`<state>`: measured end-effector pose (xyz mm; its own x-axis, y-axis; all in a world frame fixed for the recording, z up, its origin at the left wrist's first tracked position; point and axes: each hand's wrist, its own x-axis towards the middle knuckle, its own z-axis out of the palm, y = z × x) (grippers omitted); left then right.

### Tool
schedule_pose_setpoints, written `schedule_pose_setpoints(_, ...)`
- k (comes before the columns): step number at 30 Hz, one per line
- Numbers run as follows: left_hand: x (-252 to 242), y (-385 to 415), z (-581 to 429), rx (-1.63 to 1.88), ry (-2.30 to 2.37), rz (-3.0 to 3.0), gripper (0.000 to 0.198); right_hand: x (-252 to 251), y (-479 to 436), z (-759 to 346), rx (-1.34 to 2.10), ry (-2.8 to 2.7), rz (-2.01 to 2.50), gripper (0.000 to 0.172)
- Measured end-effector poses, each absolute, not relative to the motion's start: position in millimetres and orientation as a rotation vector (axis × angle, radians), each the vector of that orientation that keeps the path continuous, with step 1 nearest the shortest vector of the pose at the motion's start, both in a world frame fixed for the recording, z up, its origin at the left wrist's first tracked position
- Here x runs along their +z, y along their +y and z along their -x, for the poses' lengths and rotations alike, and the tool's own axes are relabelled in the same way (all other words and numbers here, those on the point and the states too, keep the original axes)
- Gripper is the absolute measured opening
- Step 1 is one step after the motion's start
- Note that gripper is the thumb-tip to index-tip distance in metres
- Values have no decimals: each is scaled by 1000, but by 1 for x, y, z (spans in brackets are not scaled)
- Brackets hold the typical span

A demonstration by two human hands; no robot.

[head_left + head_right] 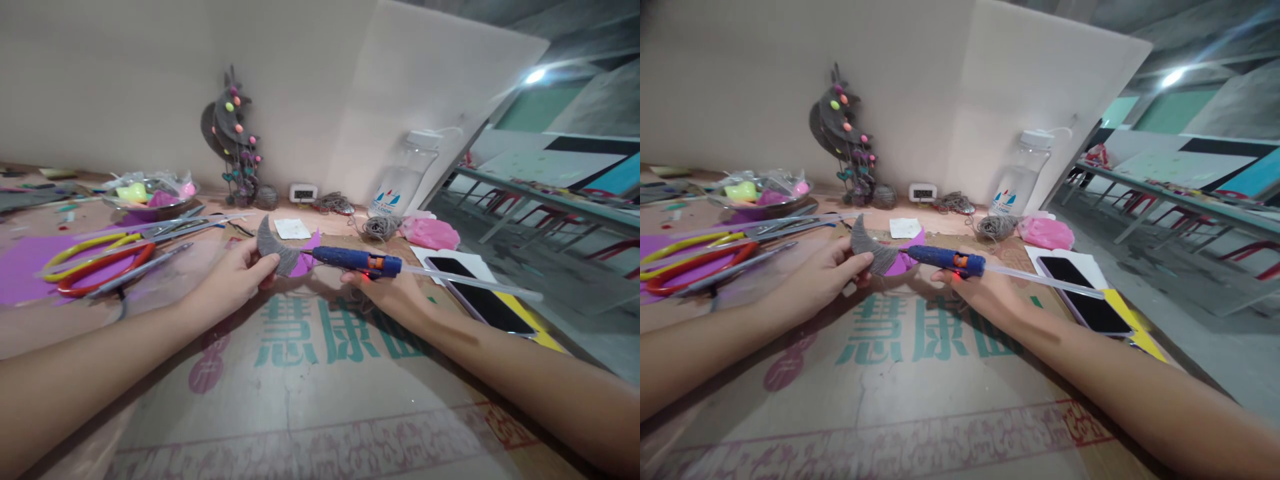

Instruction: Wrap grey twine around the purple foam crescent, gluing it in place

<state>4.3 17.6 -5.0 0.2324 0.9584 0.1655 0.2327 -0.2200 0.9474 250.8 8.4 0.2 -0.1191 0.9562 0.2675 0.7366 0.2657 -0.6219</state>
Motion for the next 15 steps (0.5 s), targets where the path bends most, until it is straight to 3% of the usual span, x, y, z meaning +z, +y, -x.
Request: schedule_pose_setpoints(15, -3, 18, -7, 1011, 1122, -1597, 15, 9, 12, -247, 479, -1807, 1536, 34)
